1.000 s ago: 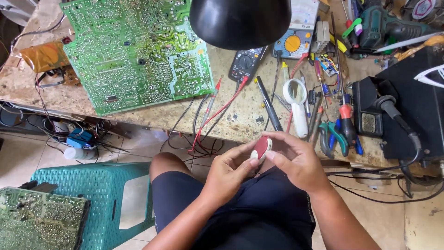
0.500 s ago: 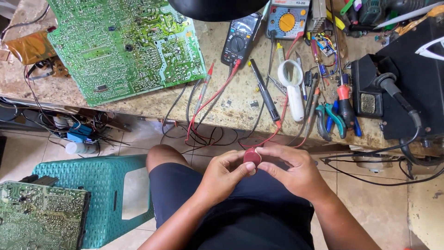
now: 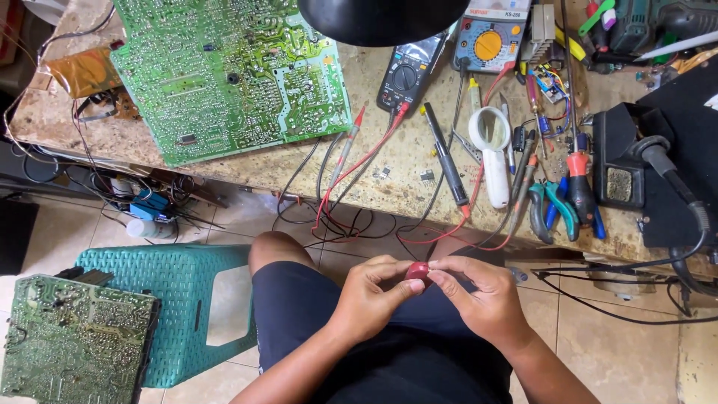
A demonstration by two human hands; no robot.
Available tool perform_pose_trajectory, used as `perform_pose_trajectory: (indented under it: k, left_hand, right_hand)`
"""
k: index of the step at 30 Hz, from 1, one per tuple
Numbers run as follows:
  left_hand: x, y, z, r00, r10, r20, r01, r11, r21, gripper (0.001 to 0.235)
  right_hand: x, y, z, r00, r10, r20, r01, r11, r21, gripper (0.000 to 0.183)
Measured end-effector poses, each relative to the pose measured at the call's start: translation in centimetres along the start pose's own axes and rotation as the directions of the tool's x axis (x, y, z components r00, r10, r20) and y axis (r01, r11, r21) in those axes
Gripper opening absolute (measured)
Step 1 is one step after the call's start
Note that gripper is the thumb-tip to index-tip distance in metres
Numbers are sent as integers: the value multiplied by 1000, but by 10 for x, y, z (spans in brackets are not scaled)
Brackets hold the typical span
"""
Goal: The person inspects a small electronic component with a magnifying glass, applies liquid from a bottle to its leads, and then uses a soldering iron and a screwdriver to work on a green circuit board. The person repeatedly handles the component and tools while seated at a cluttered workbench.
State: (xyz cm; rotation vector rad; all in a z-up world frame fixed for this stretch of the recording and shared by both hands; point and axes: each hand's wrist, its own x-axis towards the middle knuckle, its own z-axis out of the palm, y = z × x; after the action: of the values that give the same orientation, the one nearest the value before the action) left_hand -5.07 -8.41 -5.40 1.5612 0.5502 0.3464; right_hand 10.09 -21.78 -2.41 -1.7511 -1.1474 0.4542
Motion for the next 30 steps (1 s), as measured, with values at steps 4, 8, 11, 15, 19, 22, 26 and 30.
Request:
perform_pose_trajectory:
  k: [4, 8, 11, 15, 19, 22, 26, 30]
  left_hand:
    - [0, -13, -3, 994, -46, -100, 36, 994, -103, 31]
    - [6, -19, 0, 951, -236, -201, 142, 908, -395, 30]
    - [11, -28, 12, 963, -246, -110, 58, 587, -807, 24]
    - [13, -13, 24, 967, -230, -109, 64, 635, -770, 30]
    - [12, -17, 22, 953, -270, -135, 113, 734, -670, 29]
    - [15, -33, 17, 979, -131, -155, 22, 827, -562, 45]
    - [26, -7, 5, 993, 21, -117, -17, 999, 38, 28]
    - [61, 3, -9, 791, 544, -279, -292, 737, 610, 26]
  right_hand:
    - [1, 3, -3, 997, 36, 63, -40, 997, 67, 10]
    - [-10, 13, 19, 996, 83, -43, -80, 995, 64, 9]
    - [-18, 27, 46, 984, 181, -8, -177, 972, 157, 9]
    - [-17, 43, 52, 910, 414, 5, -332, 724, 605, 35]
    - [-8, 41, 29, 928, 371, -44, -301, 813, 497, 19]
    - [-5, 54, 17, 895, 445, -42, -371, 792, 485, 19]
    - [0, 60, 19, 872, 487, -48, -324, 649, 688, 21]
    - [2, 54, 19, 844, 532, 72, -352, 446, 823, 19]
